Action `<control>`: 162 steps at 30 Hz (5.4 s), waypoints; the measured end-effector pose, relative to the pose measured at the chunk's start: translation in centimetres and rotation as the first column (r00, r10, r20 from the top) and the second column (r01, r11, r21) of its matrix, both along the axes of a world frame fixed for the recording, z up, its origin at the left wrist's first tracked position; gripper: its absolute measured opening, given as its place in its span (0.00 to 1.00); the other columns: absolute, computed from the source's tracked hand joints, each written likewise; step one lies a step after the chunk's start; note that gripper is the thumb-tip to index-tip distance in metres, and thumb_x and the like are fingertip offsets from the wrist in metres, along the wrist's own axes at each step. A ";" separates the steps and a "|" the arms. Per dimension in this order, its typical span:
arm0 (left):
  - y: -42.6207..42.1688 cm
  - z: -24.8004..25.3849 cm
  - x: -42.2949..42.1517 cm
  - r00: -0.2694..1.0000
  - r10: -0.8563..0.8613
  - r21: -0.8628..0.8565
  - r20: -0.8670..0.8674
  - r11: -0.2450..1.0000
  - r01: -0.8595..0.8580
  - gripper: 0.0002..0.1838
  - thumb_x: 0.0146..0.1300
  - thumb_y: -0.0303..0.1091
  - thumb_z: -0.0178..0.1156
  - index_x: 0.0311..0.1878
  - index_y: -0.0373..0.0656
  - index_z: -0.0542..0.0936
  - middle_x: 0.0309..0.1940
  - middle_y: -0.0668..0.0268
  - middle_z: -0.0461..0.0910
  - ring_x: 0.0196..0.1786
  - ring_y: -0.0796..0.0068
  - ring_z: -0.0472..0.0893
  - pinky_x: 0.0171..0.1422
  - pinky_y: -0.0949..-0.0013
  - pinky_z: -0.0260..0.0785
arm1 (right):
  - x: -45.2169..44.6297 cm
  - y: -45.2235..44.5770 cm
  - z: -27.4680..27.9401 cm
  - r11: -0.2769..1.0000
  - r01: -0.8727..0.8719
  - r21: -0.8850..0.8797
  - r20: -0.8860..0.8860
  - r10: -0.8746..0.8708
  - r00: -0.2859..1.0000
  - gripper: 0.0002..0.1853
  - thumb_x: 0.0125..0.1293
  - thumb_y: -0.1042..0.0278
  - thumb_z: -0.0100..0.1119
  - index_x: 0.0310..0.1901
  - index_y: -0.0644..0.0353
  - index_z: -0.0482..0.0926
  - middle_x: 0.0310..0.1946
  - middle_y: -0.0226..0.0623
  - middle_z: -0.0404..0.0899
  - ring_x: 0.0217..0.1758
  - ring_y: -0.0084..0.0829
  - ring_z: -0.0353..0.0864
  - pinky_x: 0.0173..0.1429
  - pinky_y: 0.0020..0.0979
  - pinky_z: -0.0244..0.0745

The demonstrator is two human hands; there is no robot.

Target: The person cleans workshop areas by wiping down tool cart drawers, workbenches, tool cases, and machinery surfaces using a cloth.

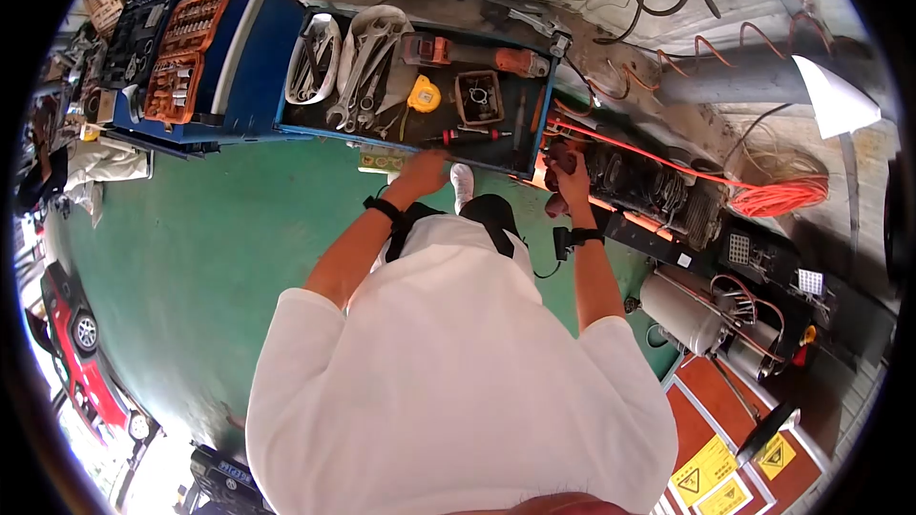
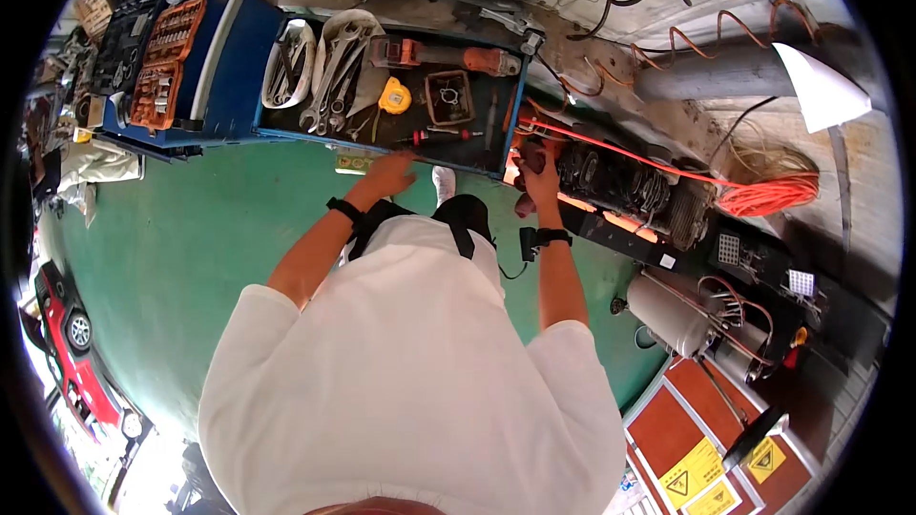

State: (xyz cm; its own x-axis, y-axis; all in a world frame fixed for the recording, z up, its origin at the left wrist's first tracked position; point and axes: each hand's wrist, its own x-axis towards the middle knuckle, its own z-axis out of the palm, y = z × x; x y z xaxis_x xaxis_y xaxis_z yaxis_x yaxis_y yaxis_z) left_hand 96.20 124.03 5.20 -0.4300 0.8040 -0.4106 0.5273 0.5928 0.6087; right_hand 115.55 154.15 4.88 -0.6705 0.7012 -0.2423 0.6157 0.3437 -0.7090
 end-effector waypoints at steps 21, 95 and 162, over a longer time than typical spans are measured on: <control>0.4 -3.2 4.3 0.921 0.331 -0.355 -0.207 0.851 -0.386 0.42 0.56 0.38 0.61 0.74 0.42 0.56 0.75 0.54 0.53 0.76 0.58 0.56 0.74 0.53 0.57 | -6.9 3.8 -4.5 0.970 -0.239 0.053 0.110 0.232 0.966 0.22 0.58 0.56 0.66 0.54 0.53 0.80 0.53 0.47 0.79 0.55 0.50 0.78 0.59 0.46 0.75; -2.4 -6.4 1.9 0.974 0.184 -0.355 -0.134 0.908 -0.221 0.23 0.50 0.31 0.60 0.52 0.58 0.84 0.78 0.57 0.47 0.67 0.55 0.71 0.67 0.53 0.68 | 0.1 4.8 -3.0 0.827 -0.439 -0.352 -0.112 0.428 0.897 0.21 0.43 0.84 0.52 0.43 0.60 0.80 0.48 0.46 0.80 0.41 0.50 0.82 0.46 0.40 0.77; -20.4 -2.5 -13.3 0.881 0.380 -0.095 -0.282 0.903 -0.420 0.24 0.60 0.34 0.56 0.60 0.42 0.73 0.68 0.57 0.64 0.65 0.53 0.70 0.62 0.53 0.72 | -9.6 -18.1 -0.6 0.688 -0.683 0.243 0.443 0.548 0.710 0.19 0.54 0.66 0.65 0.49 0.52 0.77 0.48 0.43 0.73 0.46 0.51 0.79 0.48 0.46 0.77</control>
State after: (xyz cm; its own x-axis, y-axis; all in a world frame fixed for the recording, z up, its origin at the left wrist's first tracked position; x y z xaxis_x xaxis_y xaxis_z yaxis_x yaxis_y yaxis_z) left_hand 82.91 103.60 2.72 -0.8061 0.4793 -0.3470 0.3488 0.8586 0.3757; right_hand 105.97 136.03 4.32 -0.9134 0.2305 -0.3355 0.3238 0.9109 -0.2556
